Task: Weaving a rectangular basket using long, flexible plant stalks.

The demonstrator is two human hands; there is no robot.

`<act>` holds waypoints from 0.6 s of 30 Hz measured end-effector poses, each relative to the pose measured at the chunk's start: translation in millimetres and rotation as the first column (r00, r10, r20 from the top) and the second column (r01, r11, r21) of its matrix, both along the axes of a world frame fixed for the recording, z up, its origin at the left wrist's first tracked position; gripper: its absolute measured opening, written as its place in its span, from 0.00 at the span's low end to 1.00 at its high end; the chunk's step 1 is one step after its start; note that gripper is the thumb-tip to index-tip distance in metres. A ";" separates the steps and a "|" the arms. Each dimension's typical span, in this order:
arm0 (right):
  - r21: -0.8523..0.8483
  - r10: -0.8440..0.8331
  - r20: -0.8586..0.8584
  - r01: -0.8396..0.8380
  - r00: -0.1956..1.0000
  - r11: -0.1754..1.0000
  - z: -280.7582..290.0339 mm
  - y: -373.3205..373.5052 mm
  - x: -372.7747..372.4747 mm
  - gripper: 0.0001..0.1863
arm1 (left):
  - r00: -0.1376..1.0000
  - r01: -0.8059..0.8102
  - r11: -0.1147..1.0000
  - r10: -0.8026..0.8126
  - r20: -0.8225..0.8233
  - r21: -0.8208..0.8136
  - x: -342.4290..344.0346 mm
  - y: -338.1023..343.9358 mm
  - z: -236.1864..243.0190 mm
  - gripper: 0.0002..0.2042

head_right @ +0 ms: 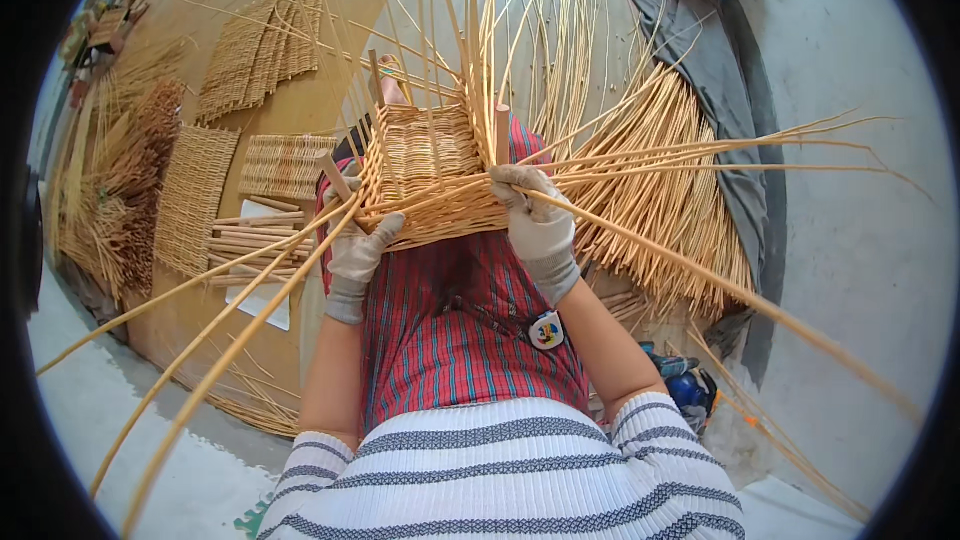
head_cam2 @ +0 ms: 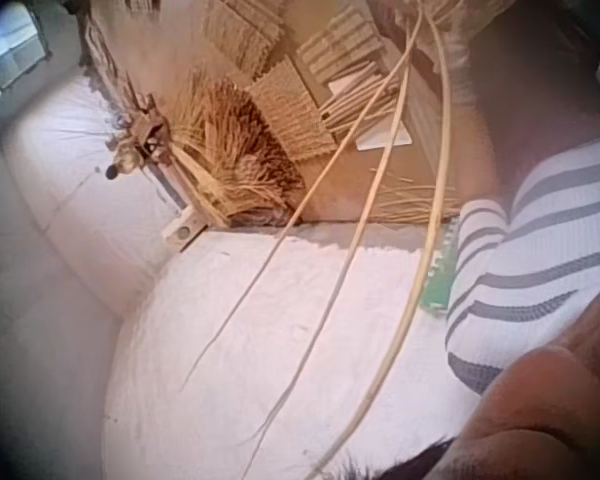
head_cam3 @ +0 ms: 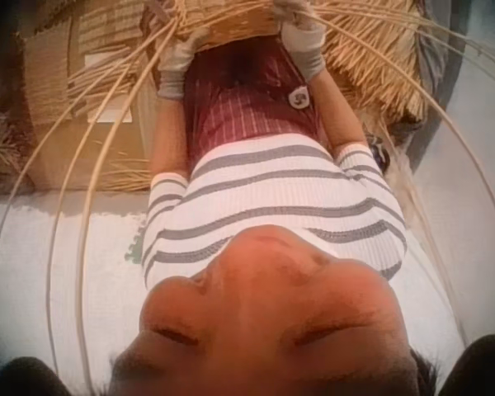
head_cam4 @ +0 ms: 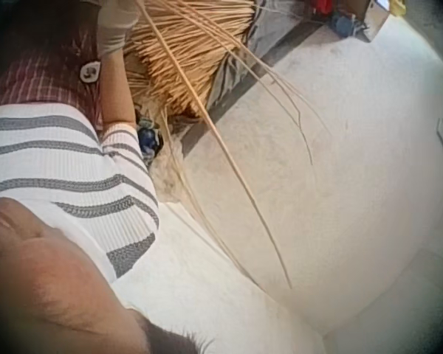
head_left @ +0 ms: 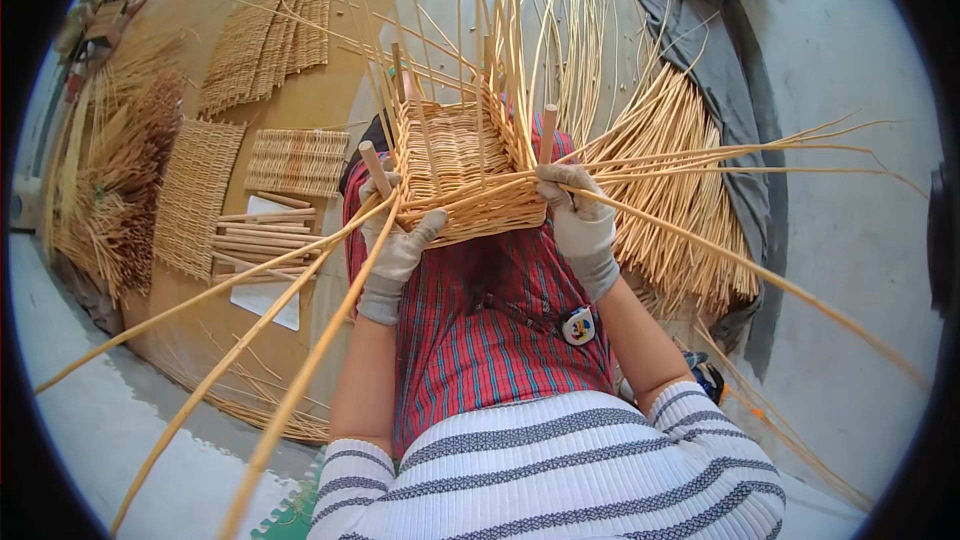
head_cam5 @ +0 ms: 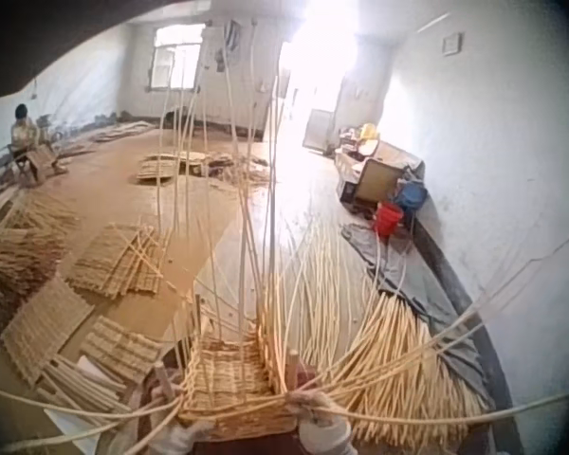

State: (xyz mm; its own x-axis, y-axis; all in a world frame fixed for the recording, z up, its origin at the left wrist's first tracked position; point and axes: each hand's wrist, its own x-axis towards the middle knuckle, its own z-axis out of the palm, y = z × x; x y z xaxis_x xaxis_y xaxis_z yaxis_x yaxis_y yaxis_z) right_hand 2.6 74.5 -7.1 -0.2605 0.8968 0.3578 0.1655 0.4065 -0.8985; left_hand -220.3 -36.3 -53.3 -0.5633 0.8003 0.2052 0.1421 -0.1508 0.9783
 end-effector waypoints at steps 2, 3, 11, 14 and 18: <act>-0.073 0.043 -0.053 -0.047 0.998 0.996 2.1 2.3 0.7 0.14 | 0.973 0.072 0.995 -0.085 0.216 0.067 2.5 -1.7 0.6 0.34; -0.085 0.049 -0.058 -0.054 0.997 0.995 5.4 3.6 1.3 0.13 | 0.972 0.066 0.995 -0.080 0.222 0.072 4.1 -2.0 0.9 0.34; 0.201 0.224 0.031 -0.225 0.974 0.953 50.7 -64.0 -1.0 0.13 | 0.991 -0.104 0.994 0.101 0.085 0.032 12.2 3.2 0.5 0.34; 0.262 0.126 0.155 -0.164 0.980 0.951 78.6 -64.2 -13.0 0.13 | 0.983 -0.065 0.997 0.069 0.170 -0.027 10.1 1.8 -0.6 0.33; 0.101 0.276 0.175 -0.296 0.945 0.950 98.2 20.7 -84.7 0.08 | 0.983 -0.127 0.991 0.130 0.128 -0.034 11.0 5.6 0.4 0.29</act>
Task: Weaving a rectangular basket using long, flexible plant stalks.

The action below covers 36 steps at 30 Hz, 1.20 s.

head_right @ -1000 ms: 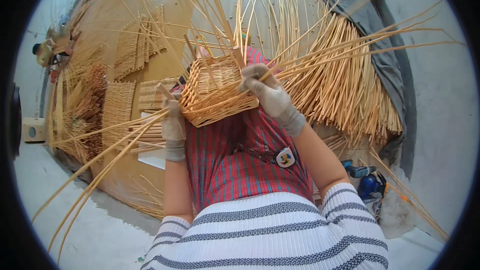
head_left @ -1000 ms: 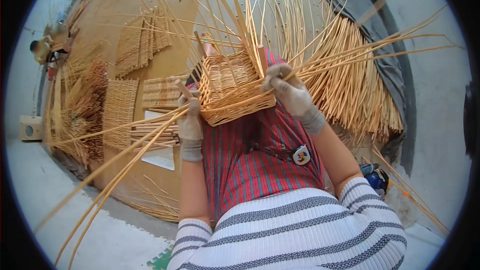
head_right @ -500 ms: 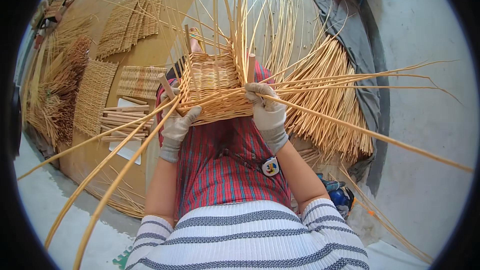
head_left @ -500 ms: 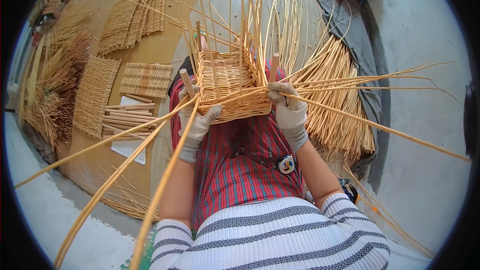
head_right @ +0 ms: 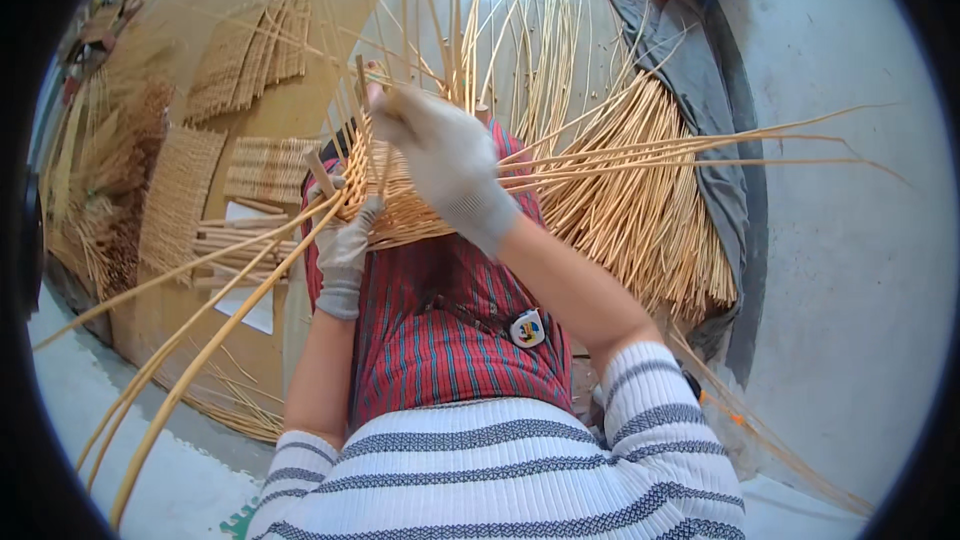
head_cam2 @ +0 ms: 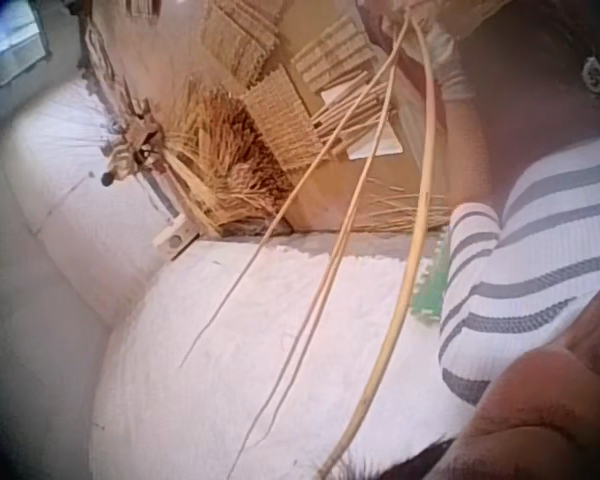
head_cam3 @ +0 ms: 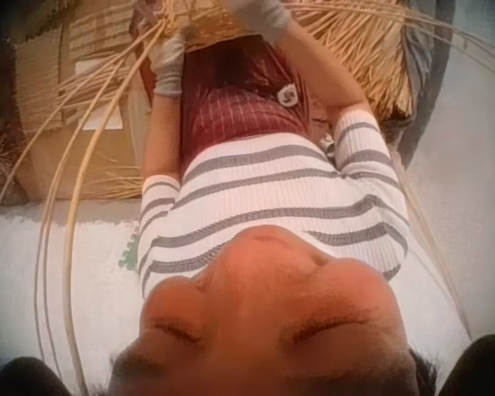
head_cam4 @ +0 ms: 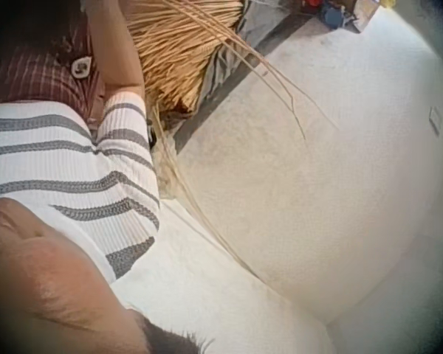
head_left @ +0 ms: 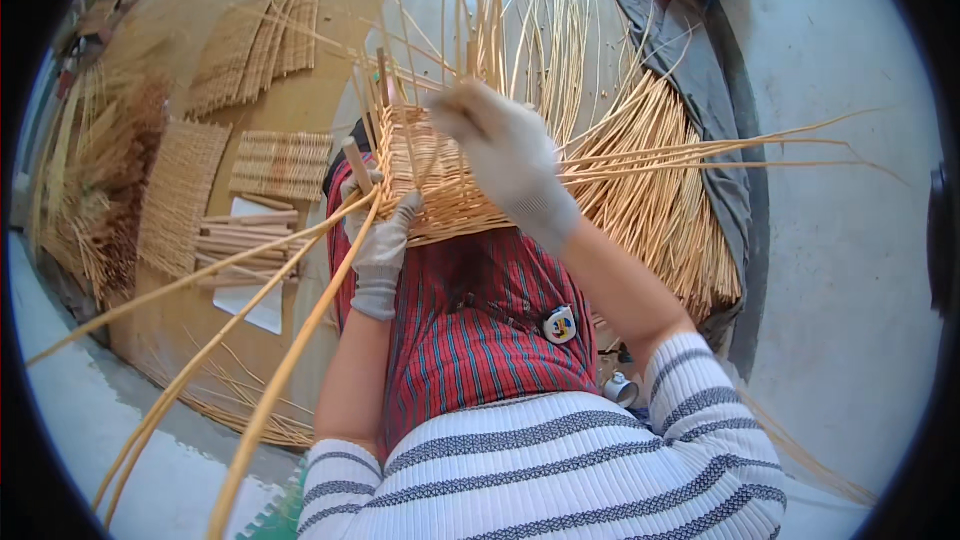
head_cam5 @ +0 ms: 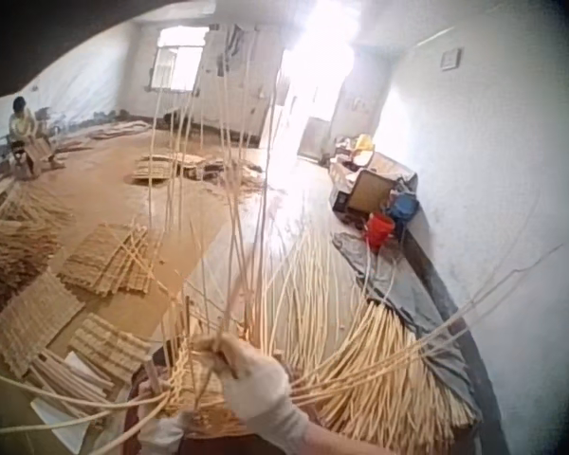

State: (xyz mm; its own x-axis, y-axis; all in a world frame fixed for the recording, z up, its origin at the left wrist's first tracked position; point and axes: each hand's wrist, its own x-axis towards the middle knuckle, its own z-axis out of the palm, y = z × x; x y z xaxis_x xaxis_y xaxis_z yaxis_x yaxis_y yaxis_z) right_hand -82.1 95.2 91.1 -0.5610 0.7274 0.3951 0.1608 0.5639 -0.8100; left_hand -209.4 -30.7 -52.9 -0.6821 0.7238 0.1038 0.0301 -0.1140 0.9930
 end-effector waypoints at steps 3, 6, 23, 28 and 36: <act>0.437 -0.165 0.295 0.021 0.941 0.899 -18.5 57.3 -90.0 0.19 | 0.997 -0.049 0.999 0.049 0.055 -0.002 5.3 7.4 5.0 0.24; 0.304 -0.152 0.507 -0.010 0.848 0.953 -45.1 74.5 -144.0 0.32 | 0.985 -0.135 0.990 0.131 0.107 0.028 8.0 10.5 10.2 0.21; -0.633 -0.423 -0.516 0.001 0.745 0.774 -81.0 -26.4 92.8 0.12 | 0.892 -0.136 0.988 0.091 -0.443 -0.072 49.3 -20.3 66.4 0.19; -0.552 -0.515 -0.520 0.191 0.682 0.811 -43.4 -6.7 105.2 0.13 | 0.935 0.318 0.894 -0.241 0.259 -0.315 45.8 41.3 76.2 0.08; 0.066 -0.201 0.253 0.191 0.946 0.979 14.4 83.4 19.0 0.14 | 0.954 0.190 0.925 -0.095 0.284 -0.330 62.0 47.9 63.9 0.13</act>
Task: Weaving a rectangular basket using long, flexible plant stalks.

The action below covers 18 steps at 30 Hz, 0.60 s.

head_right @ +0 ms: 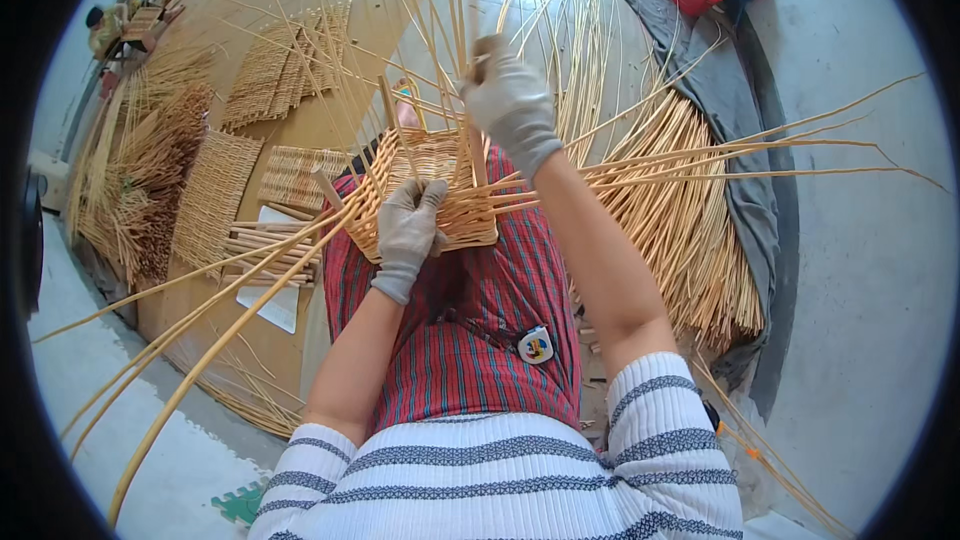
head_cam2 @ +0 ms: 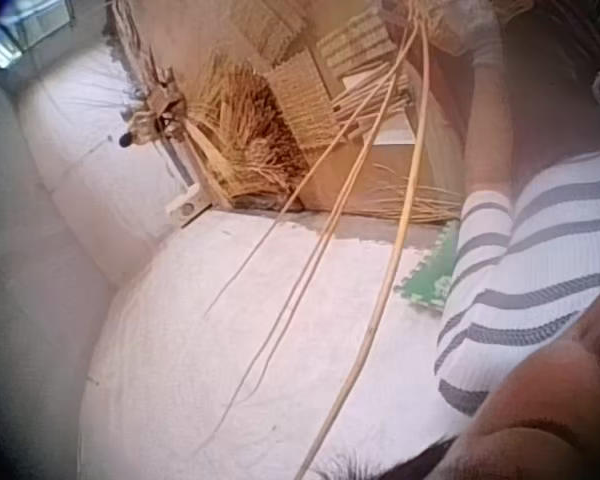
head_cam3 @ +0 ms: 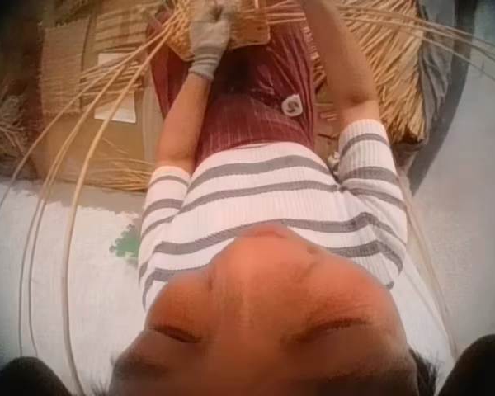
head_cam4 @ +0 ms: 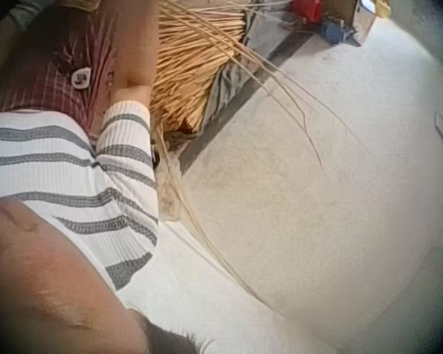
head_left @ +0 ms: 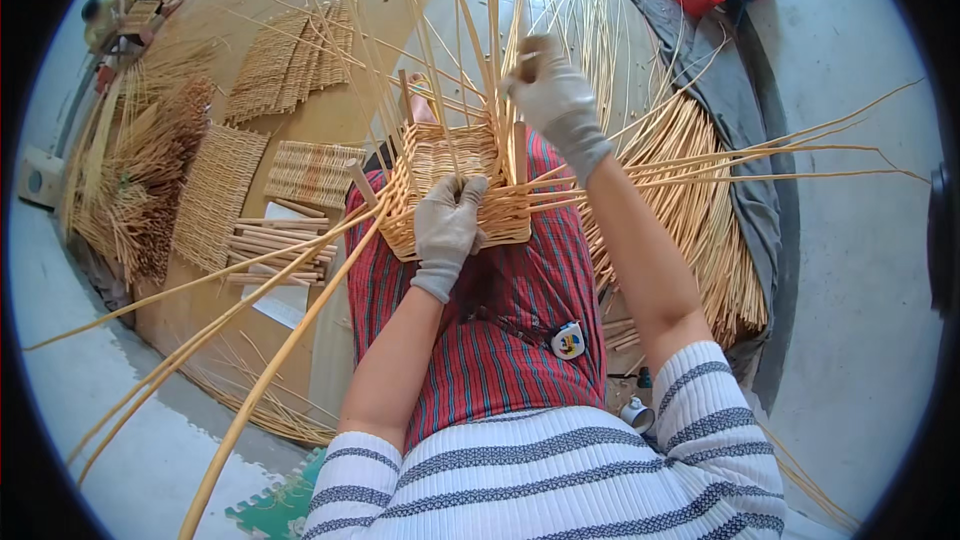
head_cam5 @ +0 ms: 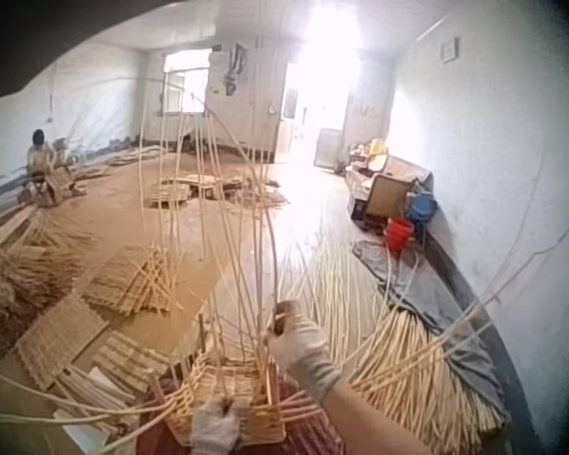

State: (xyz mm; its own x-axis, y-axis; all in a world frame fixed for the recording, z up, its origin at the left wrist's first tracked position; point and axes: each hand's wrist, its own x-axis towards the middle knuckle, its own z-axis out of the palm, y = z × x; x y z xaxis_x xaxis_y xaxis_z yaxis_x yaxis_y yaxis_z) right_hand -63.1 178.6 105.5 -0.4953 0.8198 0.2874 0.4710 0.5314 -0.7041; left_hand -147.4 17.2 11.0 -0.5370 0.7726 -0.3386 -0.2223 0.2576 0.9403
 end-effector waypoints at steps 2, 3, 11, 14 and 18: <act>0.212 -0.265 0.383 0.194 0.885 0.958 7.9 15.7 19.2 0.19 | 0.996 0.023 1.000 -0.024 0.081 0.017 -4.6 -1.1 3.4 0.13; 0.202 -0.252 0.570 0.164 0.782 0.966 12.2 20.2 33.7 0.18 | 0.996 0.066 0.997 -0.065 0.065 -0.026 -7.9 -3.2 6.2 0.11; 0.224 0.107 0.620 -0.305 0.778 0.926 13.9 37.4 122.5 0.18 | 0.281 0.313 0.932 -0.273 -0.920 -0.181 -1.1 5.9 29.7 0.35; -0.082 0.210 0.759 -0.229 0.617 0.970 -17.4 37.9 131.7 0.21 | 0.338 0.396 0.887 -0.383 -0.860 -0.239 -0.5 4.8 19.7 0.35; 0.398 0.017 0.165 -0.082 0.986 0.914 -15.1 10.3 120.3 0.10 | 0.391 0.318 0.913 0.121 -0.912 0.257 -5.4 -46.5 -14.7 0.26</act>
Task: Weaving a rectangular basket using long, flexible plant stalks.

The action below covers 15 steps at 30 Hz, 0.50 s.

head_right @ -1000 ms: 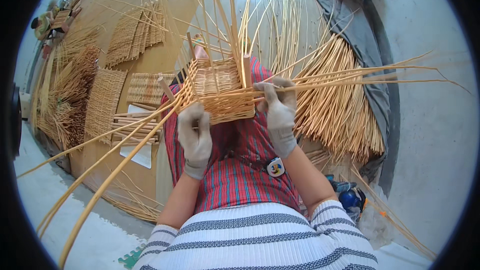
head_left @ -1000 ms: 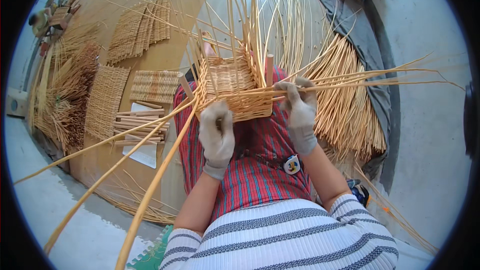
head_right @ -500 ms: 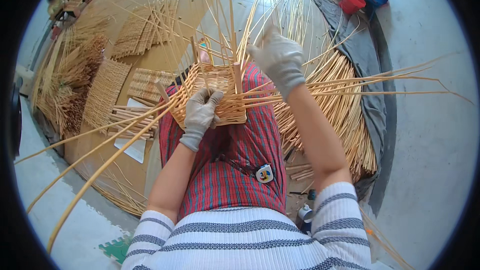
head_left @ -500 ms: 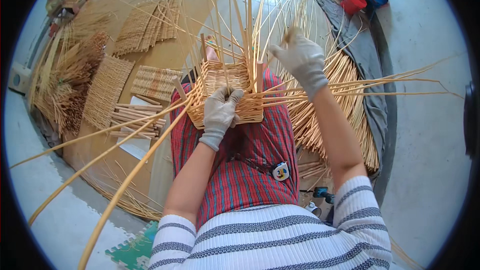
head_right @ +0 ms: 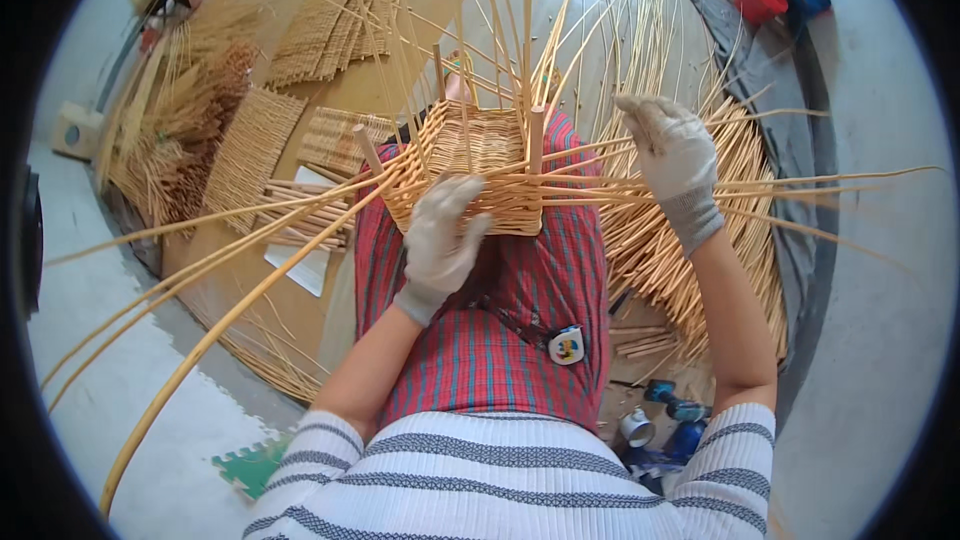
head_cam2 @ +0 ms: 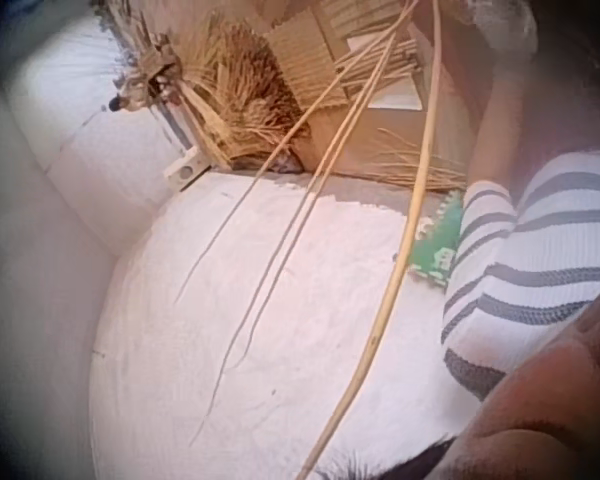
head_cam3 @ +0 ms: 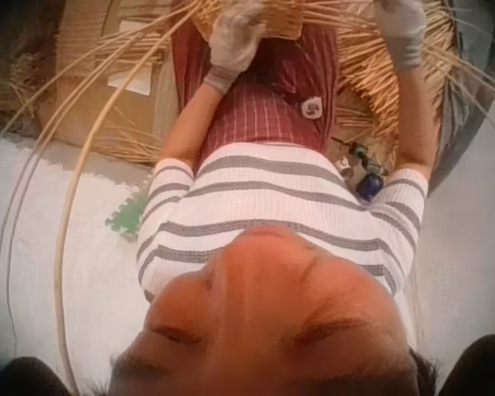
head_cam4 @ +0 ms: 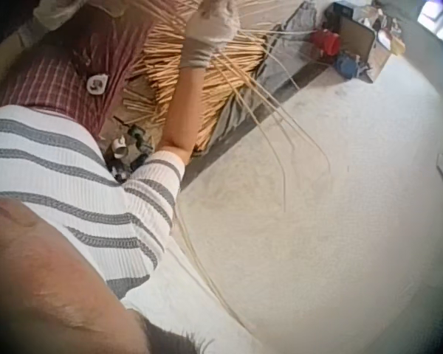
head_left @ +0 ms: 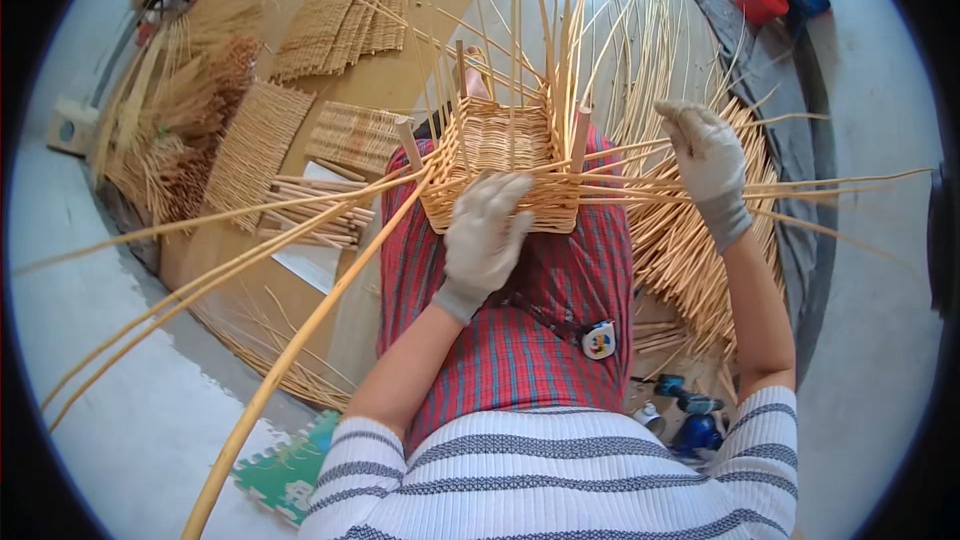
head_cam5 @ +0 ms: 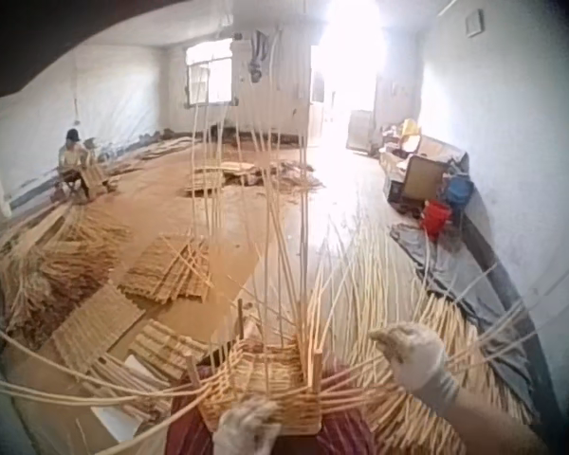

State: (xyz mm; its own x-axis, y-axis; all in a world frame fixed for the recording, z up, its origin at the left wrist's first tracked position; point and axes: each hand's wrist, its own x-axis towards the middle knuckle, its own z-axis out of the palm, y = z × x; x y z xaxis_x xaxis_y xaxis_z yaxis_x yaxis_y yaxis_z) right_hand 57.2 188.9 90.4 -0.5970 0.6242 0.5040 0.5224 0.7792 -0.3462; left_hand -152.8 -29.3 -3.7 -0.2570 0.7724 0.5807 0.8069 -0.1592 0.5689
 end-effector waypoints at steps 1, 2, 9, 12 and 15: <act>-0.088 0.036 -0.124 -0.047 0.992 0.995 8.9 -18.9 -8.0 0.15 | 0.986 -0.080 0.997 0.082 0.145 -0.019 -7.5 -18.4 -7.0 0.23; -0.152 0.131 -0.134 -0.152 0.982 0.977 19.0 -40.2 -20.2 0.15 | 0.949 -0.144 0.989 0.147 0.279 -0.031 -15.6 -36.1 -13.1 0.20; -0.071 0.604 -0.596 -0.784 0.529 0.617 -1.9 -202.1 -166.5 0.33 | 0.461 0.162 0.975 0.062 0.885 -0.152 -86.7 -50.9 -7.1 0.31; -0.232 0.873 -0.217 -0.892 0.436 0.388 -20.7 -258.6 -193.6 0.21 | 0.617 0.477 0.868 -0.219 0.756 -0.138 -119.5 -21.9 1.7 0.26; -0.351 0.885 -0.297 -0.903 0.359 0.249 -13.3 -246.4 -190.3 0.17 | 0.689 0.596 0.698 -0.189 0.700 -0.398 -138.3 -6.3 3.9 0.22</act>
State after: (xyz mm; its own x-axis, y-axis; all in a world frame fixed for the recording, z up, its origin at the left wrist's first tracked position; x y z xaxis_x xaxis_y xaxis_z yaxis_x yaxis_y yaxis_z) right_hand -133.1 -57.5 77.0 -0.8972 -0.1739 0.4059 -0.4338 0.5195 -0.7362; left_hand -291.1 -35.7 0.1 0.0433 0.9888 -0.1430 0.2260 0.1297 0.9655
